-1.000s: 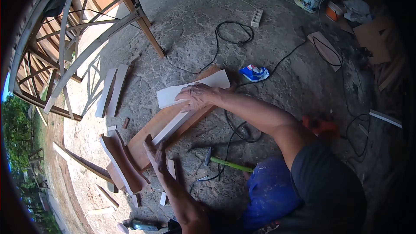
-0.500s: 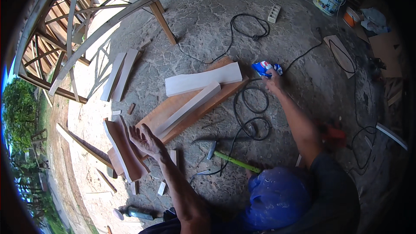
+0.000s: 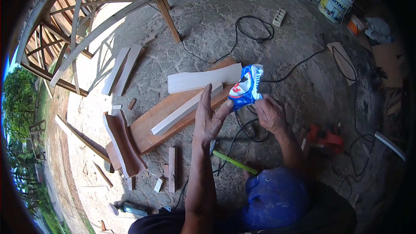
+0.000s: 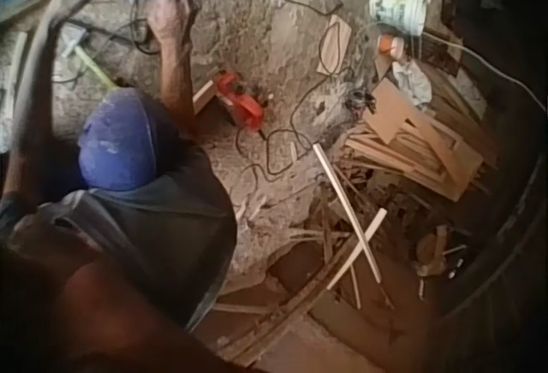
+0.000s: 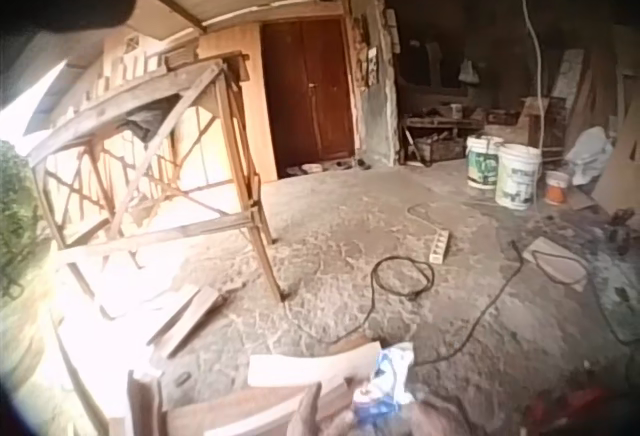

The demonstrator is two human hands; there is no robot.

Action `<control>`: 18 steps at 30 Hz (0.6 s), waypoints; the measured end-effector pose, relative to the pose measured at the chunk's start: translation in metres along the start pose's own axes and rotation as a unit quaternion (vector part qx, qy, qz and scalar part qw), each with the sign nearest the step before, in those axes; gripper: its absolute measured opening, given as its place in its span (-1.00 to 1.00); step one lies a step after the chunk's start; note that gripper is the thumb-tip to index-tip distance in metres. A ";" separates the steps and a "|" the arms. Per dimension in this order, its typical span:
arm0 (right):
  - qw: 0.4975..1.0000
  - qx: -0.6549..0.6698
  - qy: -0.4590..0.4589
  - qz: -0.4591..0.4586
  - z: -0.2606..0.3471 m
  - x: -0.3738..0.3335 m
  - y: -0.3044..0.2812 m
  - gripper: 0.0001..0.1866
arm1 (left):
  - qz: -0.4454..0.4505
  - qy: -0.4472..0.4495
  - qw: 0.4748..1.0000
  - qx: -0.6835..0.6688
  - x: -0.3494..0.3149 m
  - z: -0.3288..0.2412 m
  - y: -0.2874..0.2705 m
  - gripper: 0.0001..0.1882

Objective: The person sits on the ground and uses a hammer to drive nails into a curved wooden piece. They then apply glue to a white strip and attach it to the wood, pressing it down to secure the bond.

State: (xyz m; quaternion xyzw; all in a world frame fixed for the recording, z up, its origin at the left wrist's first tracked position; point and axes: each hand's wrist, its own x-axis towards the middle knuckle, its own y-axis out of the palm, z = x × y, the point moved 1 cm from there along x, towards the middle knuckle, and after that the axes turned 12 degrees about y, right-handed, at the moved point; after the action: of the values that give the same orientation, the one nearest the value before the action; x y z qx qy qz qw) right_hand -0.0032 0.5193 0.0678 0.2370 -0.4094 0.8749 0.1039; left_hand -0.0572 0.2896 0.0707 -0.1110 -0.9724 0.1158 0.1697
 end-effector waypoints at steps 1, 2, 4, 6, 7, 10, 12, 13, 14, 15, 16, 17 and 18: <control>1.000 -0.021 -0.015 0.005 0.017 0.000 0.000 -0.87 | 0.058 -0.035 0.998 -0.017 0.000 0.005 0.000 0.01; 0.999 -0.006 -0.034 -0.007 0.030 -0.001 0.005 -0.86 | 0.089 -0.050 0.982 -0.160 -0.002 0.015 0.003 0.01; 0.998 0.025 -0.058 -0.005 0.039 -0.006 0.013 -0.85 | 0.145 -0.107 0.955 -0.237 -0.008 0.013 0.002 -0.17; 0.996 0.039 -0.063 0.048 0.037 -0.017 0.024 -0.82 | 0.110 -0.148 0.929 -0.321 -0.022 0.029 -0.002 -0.34; 0.995 0.055 -0.067 0.046 0.039 -0.020 0.028 -0.82 | 0.066 -0.148 0.906 -0.391 -0.027 0.034 0.002 -0.43; 0.993 0.081 -0.057 0.066 0.036 -0.028 0.033 -0.77 | -0.014 -0.153 0.884 -0.442 -0.038 0.037 0.009 -0.54; 0.925 0.352 0.133 0.057 0.038 -0.039 0.039 -0.74 | -0.046 -0.151 0.898 -0.410 -0.039 0.030 0.015 -0.67; 0.850 0.474 0.224 0.047 0.035 -0.043 0.041 -0.72 | -0.041 -0.140 0.908 -0.393 -0.036 0.024 0.019 -0.69; 0.814 0.544 0.195 0.053 0.026 -0.042 0.044 -0.53 | -0.035 -0.128 0.917 -0.376 -0.033 0.017 0.023 -0.71; 0.834 0.501 0.221 0.064 0.030 -0.035 0.042 -0.50 | -0.035 -0.117 0.927 -0.354 -0.033 0.015 0.022 -0.74; 0.853 0.455 0.245 0.072 0.040 -0.025 0.035 -0.47 | -0.029 -0.092 0.934 -0.343 -0.033 0.017 0.022 -0.67; 0.869 0.408 0.269 0.079 0.044 -0.017 0.032 -0.44 | -0.022 -0.080 0.936 -0.342 -0.034 0.019 0.022 -0.63; 0.908 0.335 0.236 0.081 0.040 -0.015 0.030 -0.50 | -0.009 -0.069 0.936 -0.345 -0.033 0.016 0.026 -0.58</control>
State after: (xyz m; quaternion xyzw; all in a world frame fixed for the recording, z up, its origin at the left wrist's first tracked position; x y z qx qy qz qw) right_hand 0.0117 0.4697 0.0621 0.0101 -0.0730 0.9964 0.0408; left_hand -0.0281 0.3028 0.0394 -0.1457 -0.9629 -0.2206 0.0549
